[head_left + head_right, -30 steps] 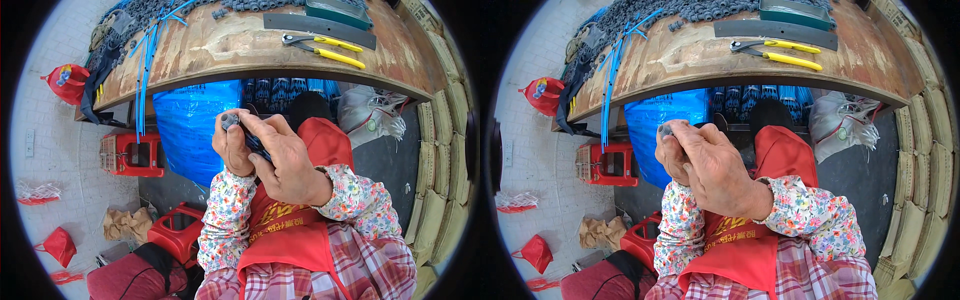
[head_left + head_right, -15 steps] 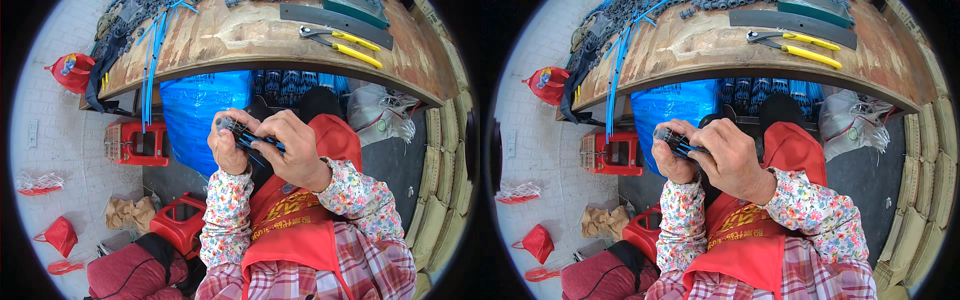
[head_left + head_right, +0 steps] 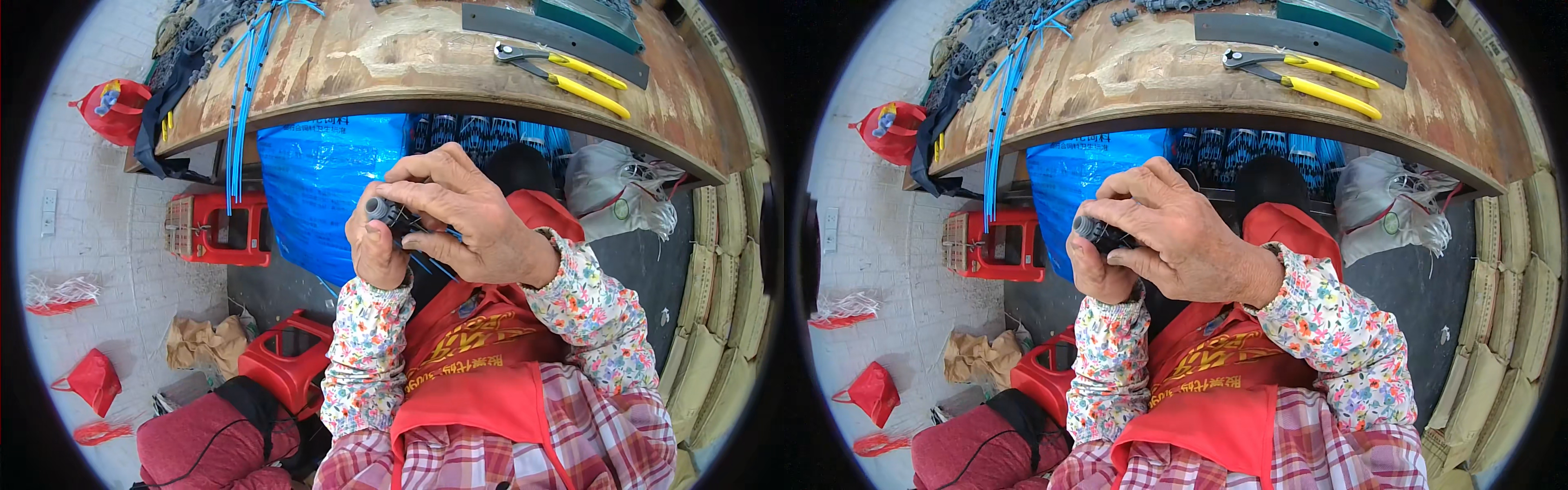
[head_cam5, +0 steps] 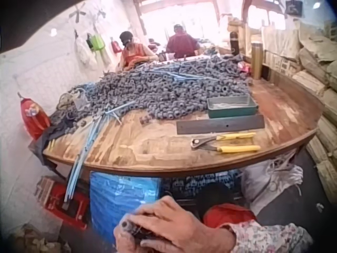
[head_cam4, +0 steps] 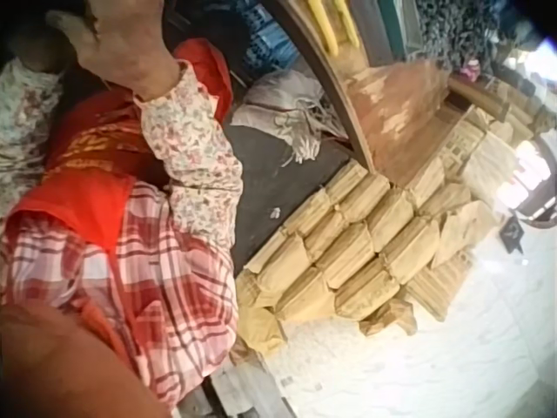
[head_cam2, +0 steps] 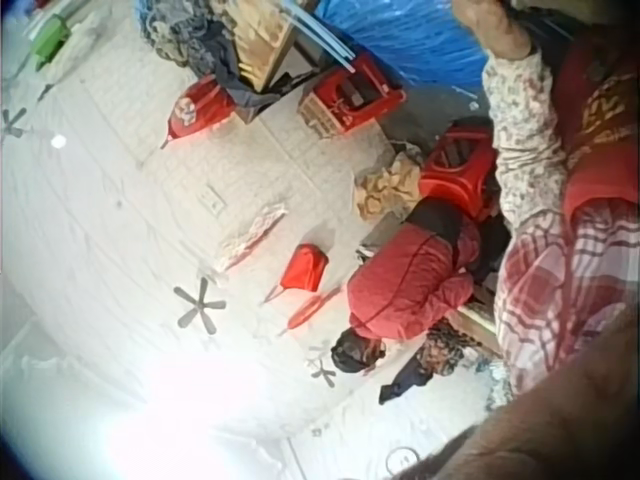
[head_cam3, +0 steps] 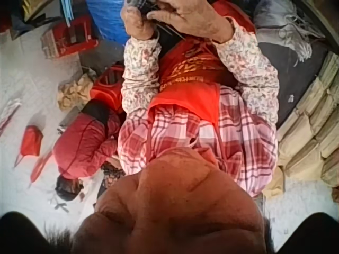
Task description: The person secures a bundle of plastic tubes with a tie, gathers another set of tubes, threads a wire through their end fittings and a central connector, and cuts the excess wire using pliers.
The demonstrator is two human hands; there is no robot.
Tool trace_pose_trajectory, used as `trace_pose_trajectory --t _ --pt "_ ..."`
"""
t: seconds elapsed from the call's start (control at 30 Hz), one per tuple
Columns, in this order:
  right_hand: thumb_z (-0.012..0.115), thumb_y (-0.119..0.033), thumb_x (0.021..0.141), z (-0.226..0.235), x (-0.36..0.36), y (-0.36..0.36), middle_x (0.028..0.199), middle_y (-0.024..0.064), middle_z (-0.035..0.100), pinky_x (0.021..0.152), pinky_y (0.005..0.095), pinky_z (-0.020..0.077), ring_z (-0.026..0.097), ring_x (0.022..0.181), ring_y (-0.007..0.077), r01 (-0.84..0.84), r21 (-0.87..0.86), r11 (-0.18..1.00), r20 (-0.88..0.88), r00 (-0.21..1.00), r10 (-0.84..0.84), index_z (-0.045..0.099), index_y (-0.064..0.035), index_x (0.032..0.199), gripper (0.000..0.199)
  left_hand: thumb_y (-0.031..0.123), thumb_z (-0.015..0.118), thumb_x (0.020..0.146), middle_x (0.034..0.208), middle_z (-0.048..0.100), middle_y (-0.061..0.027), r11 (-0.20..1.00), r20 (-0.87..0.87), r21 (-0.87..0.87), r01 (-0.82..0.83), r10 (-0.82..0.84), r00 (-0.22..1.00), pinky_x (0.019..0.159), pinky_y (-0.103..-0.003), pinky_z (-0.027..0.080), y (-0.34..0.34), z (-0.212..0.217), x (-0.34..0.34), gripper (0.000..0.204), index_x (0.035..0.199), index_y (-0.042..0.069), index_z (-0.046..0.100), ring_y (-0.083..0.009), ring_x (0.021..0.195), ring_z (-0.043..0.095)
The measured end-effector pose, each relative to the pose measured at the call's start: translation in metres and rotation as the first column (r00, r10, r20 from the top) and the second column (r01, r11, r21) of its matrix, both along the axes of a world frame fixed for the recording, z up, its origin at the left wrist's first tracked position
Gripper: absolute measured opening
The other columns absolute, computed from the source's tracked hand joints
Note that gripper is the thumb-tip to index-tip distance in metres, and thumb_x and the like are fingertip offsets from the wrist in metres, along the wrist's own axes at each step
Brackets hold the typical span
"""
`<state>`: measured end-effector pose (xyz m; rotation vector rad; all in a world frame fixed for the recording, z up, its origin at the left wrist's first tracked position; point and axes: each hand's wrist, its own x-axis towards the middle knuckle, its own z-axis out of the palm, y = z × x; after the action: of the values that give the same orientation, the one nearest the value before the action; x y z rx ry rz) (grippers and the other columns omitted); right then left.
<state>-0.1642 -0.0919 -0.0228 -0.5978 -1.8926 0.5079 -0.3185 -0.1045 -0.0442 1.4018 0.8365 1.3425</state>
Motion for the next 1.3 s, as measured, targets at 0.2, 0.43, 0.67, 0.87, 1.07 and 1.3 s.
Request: trace_pose_trajectory --t 0.2,0.43,0.67,0.87,1.07,1.3 --pt "0.071 -0.013 0.073 0.001 0.003 -0.004 0.108 0.0132 0.057 0.081 0.0366 0.0420 0.051 0.091 0.0285 0.044 -0.063 0.997 -0.058 0.997 -0.048 0.060 -0.0015 0.113 0.044 0.062 0.034 0.091 0.095 0.059 -0.0113 0.998 -0.101 0.025 0.049 -0.046 0.994 0.071 -0.028 0.046 0.004 0.007 0.005 0.071 0.104 -0.005 0.055 -0.0177 0.083 0.058" --pt "0.069 -0.004 0.069 0.008 0.008 -0.008 0.109 0.0143 0.055 0.082 0.0363 0.0412 0.051 0.091 0.0289 0.033 -0.087 0.996 -0.003 0.999 -0.034 0.059 0.0000 0.114 0.046 0.067 0.037 0.089 0.084 0.060 -0.0097 0.995 -0.078 0.019 0.101 -0.100 0.992 0.067 -0.027 0.046 0.006 0.009 0.006 0.075 0.101 -0.005 0.054 -0.0155 0.076 0.057" --pt "0.068 -0.008 0.073 0.035 0.036 -0.003 0.108 0.0165 0.055 0.079 0.0346 0.0423 0.052 0.088 0.0268 -0.115 -0.218 0.969 -0.005 0.993 0.116 0.059 0.0021 0.113 0.042 0.058 0.046 0.089 0.079 0.061 -0.0087 0.966 0.040 0.066 0.250 -0.253 0.967 0.066 -0.029 0.043 0.011 0.001 0.013 0.061 0.100 -0.001 0.056 -0.0165 0.072 0.057" --pt "0.074 -0.008 0.072 0.055 0.064 -0.001 0.105 0.0151 0.058 0.079 0.0304 0.0473 0.058 0.094 0.0231 -0.102 -0.280 0.954 0.231 0.958 0.170 0.064 -0.0006 0.113 0.043 0.064 0.048 0.086 0.086 0.059 -0.0073 0.935 -0.006 -0.006 0.354 -0.354 0.935 0.069 -0.028 0.044 0.009 0.014 0.034 0.069 0.105 -0.002 0.055 -0.0164 0.078 0.056" --pt "0.075 -0.014 0.073 0.042 0.082 -0.005 0.103 0.0154 0.059 0.079 0.0321 0.0475 0.058 0.091 0.0230 -0.023 -0.250 0.968 0.234 0.968 0.084 0.065 -0.0004 0.108 0.039 0.042 0.050 0.092 0.087 0.053 -0.0158 0.864 -0.159 0.203 0.460 -0.435 0.886 0.068 -0.035 0.044 0.023 0.010 0.048 0.051 0.112 -0.004 0.048 -0.0321 0.077 0.055" --pt "0.075 -0.007 0.069 0.038 0.087 -0.006 0.103 0.0139 0.058 0.078 0.0328 0.0491 0.057 0.092 0.0255 0.010 -0.198 0.980 0.212 0.977 0.033 0.064 -0.0022 0.106 0.039 0.031 0.057 0.086 0.090 0.049 -0.0182 0.792 -0.273 0.233 0.565 -0.504 0.819 0.070 -0.038 0.043 0.031 0.008 0.048 0.050 0.115 -0.005 0.041 -0.0350 0.081 0.053"
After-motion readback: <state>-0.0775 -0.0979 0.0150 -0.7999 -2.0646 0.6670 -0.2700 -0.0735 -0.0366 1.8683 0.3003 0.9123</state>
